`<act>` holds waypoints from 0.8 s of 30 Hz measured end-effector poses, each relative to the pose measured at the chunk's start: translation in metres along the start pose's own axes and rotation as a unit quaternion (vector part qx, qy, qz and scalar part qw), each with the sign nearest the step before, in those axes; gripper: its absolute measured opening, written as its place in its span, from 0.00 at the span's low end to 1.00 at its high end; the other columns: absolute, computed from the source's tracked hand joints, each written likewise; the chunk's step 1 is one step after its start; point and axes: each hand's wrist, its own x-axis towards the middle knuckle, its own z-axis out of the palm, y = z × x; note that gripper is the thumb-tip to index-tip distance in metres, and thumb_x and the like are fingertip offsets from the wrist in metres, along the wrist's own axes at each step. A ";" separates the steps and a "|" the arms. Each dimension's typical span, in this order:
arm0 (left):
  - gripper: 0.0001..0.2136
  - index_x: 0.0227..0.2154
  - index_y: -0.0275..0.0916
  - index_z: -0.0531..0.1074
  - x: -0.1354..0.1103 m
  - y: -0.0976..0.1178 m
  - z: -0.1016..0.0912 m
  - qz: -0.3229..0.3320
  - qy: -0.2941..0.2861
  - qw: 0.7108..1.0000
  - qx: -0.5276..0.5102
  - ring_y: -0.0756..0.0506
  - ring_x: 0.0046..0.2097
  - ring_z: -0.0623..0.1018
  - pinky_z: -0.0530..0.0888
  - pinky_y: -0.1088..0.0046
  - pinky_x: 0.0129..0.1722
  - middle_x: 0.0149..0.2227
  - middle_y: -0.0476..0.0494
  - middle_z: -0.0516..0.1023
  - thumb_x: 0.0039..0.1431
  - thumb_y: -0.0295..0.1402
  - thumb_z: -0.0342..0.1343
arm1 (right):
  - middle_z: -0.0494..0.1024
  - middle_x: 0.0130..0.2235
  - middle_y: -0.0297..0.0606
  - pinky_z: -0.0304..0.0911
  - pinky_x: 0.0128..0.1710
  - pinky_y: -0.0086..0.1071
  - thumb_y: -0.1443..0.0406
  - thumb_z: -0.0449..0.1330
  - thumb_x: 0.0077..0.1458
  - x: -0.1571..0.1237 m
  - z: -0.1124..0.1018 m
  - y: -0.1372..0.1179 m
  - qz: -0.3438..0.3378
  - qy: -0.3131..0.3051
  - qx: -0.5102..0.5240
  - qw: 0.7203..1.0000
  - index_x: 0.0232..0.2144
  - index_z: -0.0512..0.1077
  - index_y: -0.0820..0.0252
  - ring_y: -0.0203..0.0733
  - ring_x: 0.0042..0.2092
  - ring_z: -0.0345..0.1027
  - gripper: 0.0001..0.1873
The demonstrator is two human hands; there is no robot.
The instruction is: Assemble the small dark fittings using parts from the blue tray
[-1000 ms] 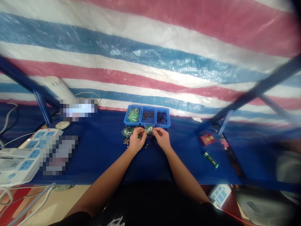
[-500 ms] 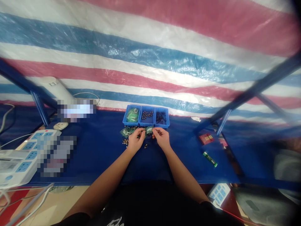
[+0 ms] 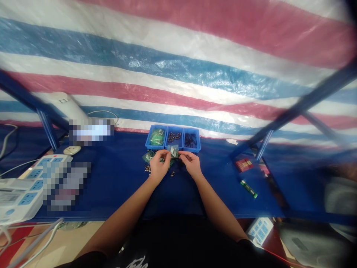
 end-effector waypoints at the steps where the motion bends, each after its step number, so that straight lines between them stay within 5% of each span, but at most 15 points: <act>1: 0.08 0.37 0.40 0.73 0.008 0.000 -0.001 -0.002 0.011 1.000 0.019 0.48 0.31 0.77 0.74 0.72 0.37 0.32 0.46 0.78 0.59 0.37 0.55 | 0.81 0.39 0.41 0.70 0.39 0.37 0.56 0.61 0.53 0.000 0.000 0.000 0.002 0.000 -0.003 1.000 0.39 0.78 0.58 0.44 0.38 0.74 0.15; 7: 0.11 0.41 0.39 0.73 0.073 -0.016 -0.010 -0.019 0.068 0.993 0.094 0.43 0.38 0.78 0.72 0.68 0.40 0.36 0.42 0.79 0.62 0.37 0.51 | 0.80 0.33 0.39 0.68 0.35 0.33 0.56 0.58 0.55 -0.002 0.000 -0.005 0.005 -0.010 -0.079 0.997 0.39 0.77 0.59 0.41 0.33 0.72 0.15; 11: 0.10 0.42 0.38 0.72 0.095 -0.032 -0.004 -0.031 0.046 0.988 0.144 0.41 0.39 0.77 0.69 0.60 0.46 0.35 0.40 0.79 0.61 0.35 0.51 | 0.77 0.28 0.34 0.63 0.30 0.30 0.58 0.62 0.53 -0.007 -0.002 -0.014 -0.068 -0.126 -0.215 0.966 0.37 0.78 0.56 0.36 0.27 0.67 0.12; 14: 0.08 0.37 0.39 0.74 0.095 -0.034 0.000 -0.020 0.016 0.972 0.233 0.32 0.49 0.72 0.62 0.49 0.50 0.42 0.35 0.79 0.56 0.33 0.56 | 0.76 0.27 0.32 0.61 0.31 0.29 0.59 0.67 0.49 -0.010 -0.004 -0.019 -0.105 -0.228 -0.280 0.927 0.37 0.79 0.55 0.37 0.30 0.67 0.12; 18: 0.08 0.38 0.40 0.75 0.089 -0.014 -0.010 0.053 0.031 0.975 0.214 0.34 0.52 0.70 0.59 0.50 0.53 0.47 0.36 0.77 0.58 0.33 0.54 | 0.77 0.31 0.35 0.62 0.34 0.29 0.59 0.69 0.47 -0.009 -0.005 -0.016 -0.120 -0.276 -0.302 0.905 0.37 0.79 0.55 0.39 0.35 0.68 0.14; 21: 0.08 0.38 0.41 0.75 0.079 0.009 -0.025 0.088 -0.033 0.985 0.143 0.38 0.49 0.74 0.64 0.55 0.52 0.42 0.40 0.78 0.60 0.33 0.52 | 0.77 0.31 0.36 0.62 0.37 0.31 0.62 0.67 0.51 -0.007 -0.003 -0.008 -0.135 -0.266 -0.324 0.898 0.36 0.79 0.54 0.40 0.36 0.69 0.08; 24: 0.11 0.38 0.43 0.77 0.051 0.028 -0.039 0.043 -0.159 0.986 0.020 0.42 0.38 0.78 0.73 0.63 0.40 0.37 0.43 0.80 0.61 0.38 0.51 | 0.77 0.31 0.37 0.62 0.38 0.31 0.65 0.64 0.54 -0.007 0.001 -0.003 -0.146 -0.239 -0.348 0.895 0.37 0.79 0.54 0.40 0.36 0.69 0.06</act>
